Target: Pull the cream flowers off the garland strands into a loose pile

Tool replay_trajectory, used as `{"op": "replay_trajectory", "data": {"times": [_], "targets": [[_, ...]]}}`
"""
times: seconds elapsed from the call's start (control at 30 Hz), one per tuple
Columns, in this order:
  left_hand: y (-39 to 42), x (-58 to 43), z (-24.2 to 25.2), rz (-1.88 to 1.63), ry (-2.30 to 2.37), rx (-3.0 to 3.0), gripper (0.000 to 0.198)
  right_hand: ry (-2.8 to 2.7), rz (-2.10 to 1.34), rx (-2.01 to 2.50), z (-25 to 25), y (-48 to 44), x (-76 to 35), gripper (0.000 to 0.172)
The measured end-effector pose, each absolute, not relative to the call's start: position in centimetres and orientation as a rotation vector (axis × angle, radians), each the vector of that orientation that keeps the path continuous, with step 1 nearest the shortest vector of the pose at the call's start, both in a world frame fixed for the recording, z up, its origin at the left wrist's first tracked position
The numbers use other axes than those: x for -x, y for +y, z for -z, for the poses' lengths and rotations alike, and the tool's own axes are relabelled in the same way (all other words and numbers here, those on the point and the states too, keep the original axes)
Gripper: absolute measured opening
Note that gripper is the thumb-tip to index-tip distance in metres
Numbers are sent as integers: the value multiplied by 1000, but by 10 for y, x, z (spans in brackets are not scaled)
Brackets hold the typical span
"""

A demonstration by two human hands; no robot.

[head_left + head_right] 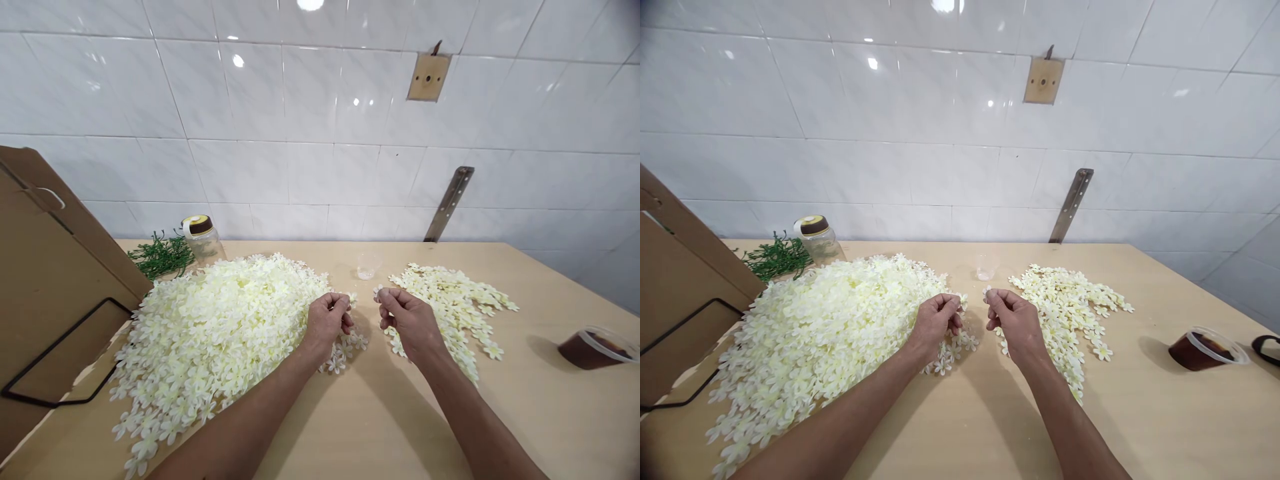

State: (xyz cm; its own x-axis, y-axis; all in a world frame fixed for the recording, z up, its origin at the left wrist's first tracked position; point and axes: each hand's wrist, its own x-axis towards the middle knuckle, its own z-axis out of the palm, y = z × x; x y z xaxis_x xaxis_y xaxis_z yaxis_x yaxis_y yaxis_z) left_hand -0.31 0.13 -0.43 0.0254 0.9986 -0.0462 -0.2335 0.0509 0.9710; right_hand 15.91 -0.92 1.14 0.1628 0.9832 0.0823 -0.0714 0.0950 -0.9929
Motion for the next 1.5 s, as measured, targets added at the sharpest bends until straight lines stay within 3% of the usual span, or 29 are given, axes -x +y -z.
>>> {"op": "replay_trajectory", "data": {"times": [0.23,0.4,0.63,0.93,1.17,1.5], "targets": [[6,7,-4,-1430,1044,-963,25,-1521,-722,1345,-1,-15,-144,32],[8,8,-2,-1473,1029,-956,24,-1814,-776,1215,8,-17,-137,24],[6,6,-2,-1439,1025,-958,24,-1450,-906,1388,-3,-14,-143,39],[-4,3,-5,-1225,1009,-1065,24,-1179,-1335,1135,-9,-14,-146,42],[-3,3,-5,-1181,1050,-1104,21,-1253,-1323,1170,0,-9,-151,38],[0,7,-3,-1152,1092,-1146,21,-1256,-1369,1201,-5,-12,-148,48]]}}
